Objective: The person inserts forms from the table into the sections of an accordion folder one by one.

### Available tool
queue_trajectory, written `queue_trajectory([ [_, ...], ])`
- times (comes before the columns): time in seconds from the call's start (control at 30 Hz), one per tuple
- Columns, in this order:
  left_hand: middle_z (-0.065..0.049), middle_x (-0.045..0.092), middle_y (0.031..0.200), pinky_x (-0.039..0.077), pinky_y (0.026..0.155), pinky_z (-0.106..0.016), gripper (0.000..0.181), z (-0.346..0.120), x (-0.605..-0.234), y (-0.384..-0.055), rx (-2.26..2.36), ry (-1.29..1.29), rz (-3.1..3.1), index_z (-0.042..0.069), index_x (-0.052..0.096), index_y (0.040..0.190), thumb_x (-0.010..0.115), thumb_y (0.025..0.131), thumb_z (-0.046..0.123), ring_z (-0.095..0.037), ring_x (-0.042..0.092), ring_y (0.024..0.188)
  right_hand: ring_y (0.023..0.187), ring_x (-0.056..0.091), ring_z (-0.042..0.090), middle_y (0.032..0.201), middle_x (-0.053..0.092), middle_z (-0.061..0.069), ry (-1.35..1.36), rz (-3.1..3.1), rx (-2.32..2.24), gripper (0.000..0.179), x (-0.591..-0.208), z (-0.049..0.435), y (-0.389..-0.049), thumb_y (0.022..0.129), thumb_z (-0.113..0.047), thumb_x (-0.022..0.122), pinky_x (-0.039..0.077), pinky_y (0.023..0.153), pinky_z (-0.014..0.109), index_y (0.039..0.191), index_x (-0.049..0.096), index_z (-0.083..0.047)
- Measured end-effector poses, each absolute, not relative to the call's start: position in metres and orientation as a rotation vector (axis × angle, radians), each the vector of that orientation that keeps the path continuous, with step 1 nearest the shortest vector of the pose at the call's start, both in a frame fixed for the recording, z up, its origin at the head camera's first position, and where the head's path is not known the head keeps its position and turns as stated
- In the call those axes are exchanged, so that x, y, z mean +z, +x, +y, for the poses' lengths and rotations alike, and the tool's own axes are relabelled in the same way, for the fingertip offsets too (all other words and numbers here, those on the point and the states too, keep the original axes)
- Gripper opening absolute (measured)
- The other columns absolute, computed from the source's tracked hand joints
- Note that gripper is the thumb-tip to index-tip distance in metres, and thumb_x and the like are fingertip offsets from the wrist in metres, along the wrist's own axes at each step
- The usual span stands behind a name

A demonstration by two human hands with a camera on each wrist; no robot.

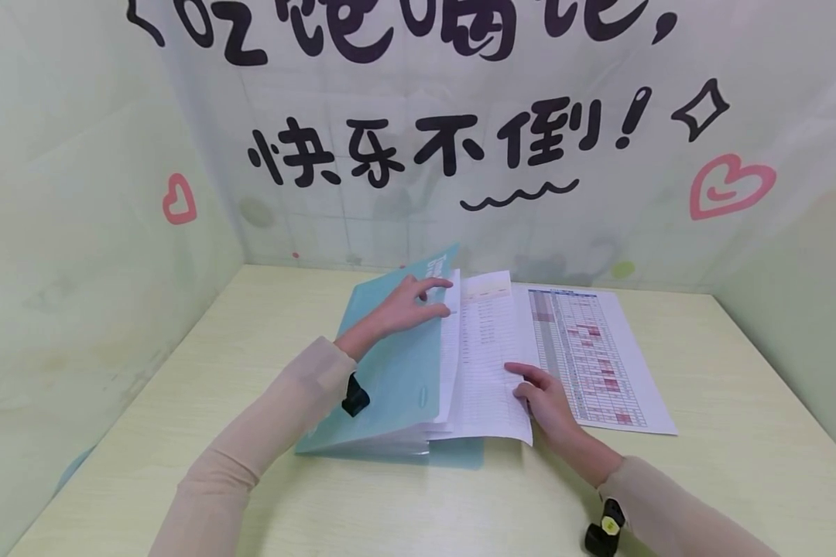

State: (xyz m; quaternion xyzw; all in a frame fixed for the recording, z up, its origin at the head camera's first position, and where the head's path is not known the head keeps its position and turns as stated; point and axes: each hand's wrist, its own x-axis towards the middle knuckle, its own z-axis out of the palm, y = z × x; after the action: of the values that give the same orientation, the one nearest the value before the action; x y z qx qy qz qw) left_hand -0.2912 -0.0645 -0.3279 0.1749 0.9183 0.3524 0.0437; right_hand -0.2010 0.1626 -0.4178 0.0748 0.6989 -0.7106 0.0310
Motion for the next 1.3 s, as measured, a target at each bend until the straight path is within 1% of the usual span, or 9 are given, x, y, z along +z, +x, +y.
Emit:
queue_trajectory([
  [0.1,-0.007,0.040,0.109,0.038,0.072,-0.034,0.048,-0.064,-0.328,-0.291,1.081,0.530,2.806,0.023,0.048,0.127,0.058,0.082,0.033,-0.020,0.038,0.098,0.069,0.049,0.014,0.102,0.052,0.016,0.209,2.174,-2.184,0.038,-0.418,0.157,-0.202,0.077,0.009,0.046,0.038,0.053,0.021,0.115,0.054,0.005],
  [0.3,-0.008,0.040,0.110,0.038,0.072,-0.034,0.049,-0.064,-0.328,-0.291,1.084,0.527,2.806,0.023,0.048,0.127,0.058,0.081,0.034,-0.020,0.038,0.098,0.081,0.050,0.017,0.111,0.051,0.018,0.181,2.195,-2.196,0.041,-0.419,0.145,-0.206,0.076,0.010,0.045,0.041,0.061,0.021,0.115,0.053,0.005],
  [0.43,-0.007,0.040,0.111,0.039,0.072,-0.034,0.049,-0.064,-0.329,-0.291,1.085,0.523,2.806,0.024,0.047,0.127,0.059,0.081,0.035,-0.020,0.038,0.098,0.085,0.050,0.018,0.112,0.051,0.019,0.159,2.168,-2.219,0.044,-0.420,0.139,-0.209,0.075,0.012,0.044,0.042,0.063,0.022,0.117,0.052,0.004],
  [0.57,-0.007,0.040,0.111,0.039,0.072,-0.033,0.049,-0.064,-0.328,-0.290,1.082,0.519,2.807,0.024,0.047,0.127,0.058,0.081,0.035,-0.020,0.038,0.097,0.084,0.052,0.018,0.109,0.052,0.019,0.133,2.143,-2.237,0.047,-0.420,0.135,-0.209,0.074,0.013,0.042,0.043,0.064,0.024,0.119,0.049,0.002],
  [0.7,-0.007,0.040,0.111,0.039,0.072,-0.033,0.048,-0.063,-0.328,-0.291,1.080,0.517,2.811,0.024,0.047,0.127,0.058,0.081,0.034,-0.020,0.038,0.097,0.080,0.052,0.016,0.104,0.052,0.017,0.108,2.151,-2.227,0.051,-0.421,0.134,-0.210,0.074,0.013,0.042,0.043,0.061,0.025,0.123,0.047,-0.003],
  [0.87,-0.007,0.041,0.110,0.037,0.071,-0.034,0.046,-0.064,-0.328,-0.291,1.071,0.528,2.810,0.023,0.048,0.127,0.057,0.082,0.033,-0.020,0.039,0.097,0.079,0.054,0.017,0.106,0.054,0.018,0.063,2.164,-2.185,0.057,-0.421,0.132,-0.210,0.076,0.011,0.044,0.043,0.061,0.026,0.129,0.040,-0.008],
  [1.03,-0.007,0.041,0.110,0.037,0.071,-0.035,0.046,-0.064,-0.328,-0.291,1.072,0.536,2.805,0.024,0.048,0.127,0.057,0.083,0.033,-0.020,0.039,0.097,0.081,0.055,0.018,0.108,0.053,0.019,0.057,2.162,-2.160,0.060,-0.421,0.130,-0.211,0.077,0.010,0.045,0.042,0.063,0.027,0.133,0.034,-0.010],
  [1.3,-0.007,0.042,0.110,0.038,0.071,-0.034,0.047,-0.065,-0.327,-0.290,1.069,0.557,2.816,0.024,0.048,0.127,0.057,0.082,0.037,-0.020,0.040,0.096,0.082,0.055,0.019,0.106,0.055,0.019,0.035,2.158,-2.161,0.058,-0.422,0.123,-0.212,0.078,0.010,0.046,0.042,0.065,0.028,0.132,0.035,-0.008],
])
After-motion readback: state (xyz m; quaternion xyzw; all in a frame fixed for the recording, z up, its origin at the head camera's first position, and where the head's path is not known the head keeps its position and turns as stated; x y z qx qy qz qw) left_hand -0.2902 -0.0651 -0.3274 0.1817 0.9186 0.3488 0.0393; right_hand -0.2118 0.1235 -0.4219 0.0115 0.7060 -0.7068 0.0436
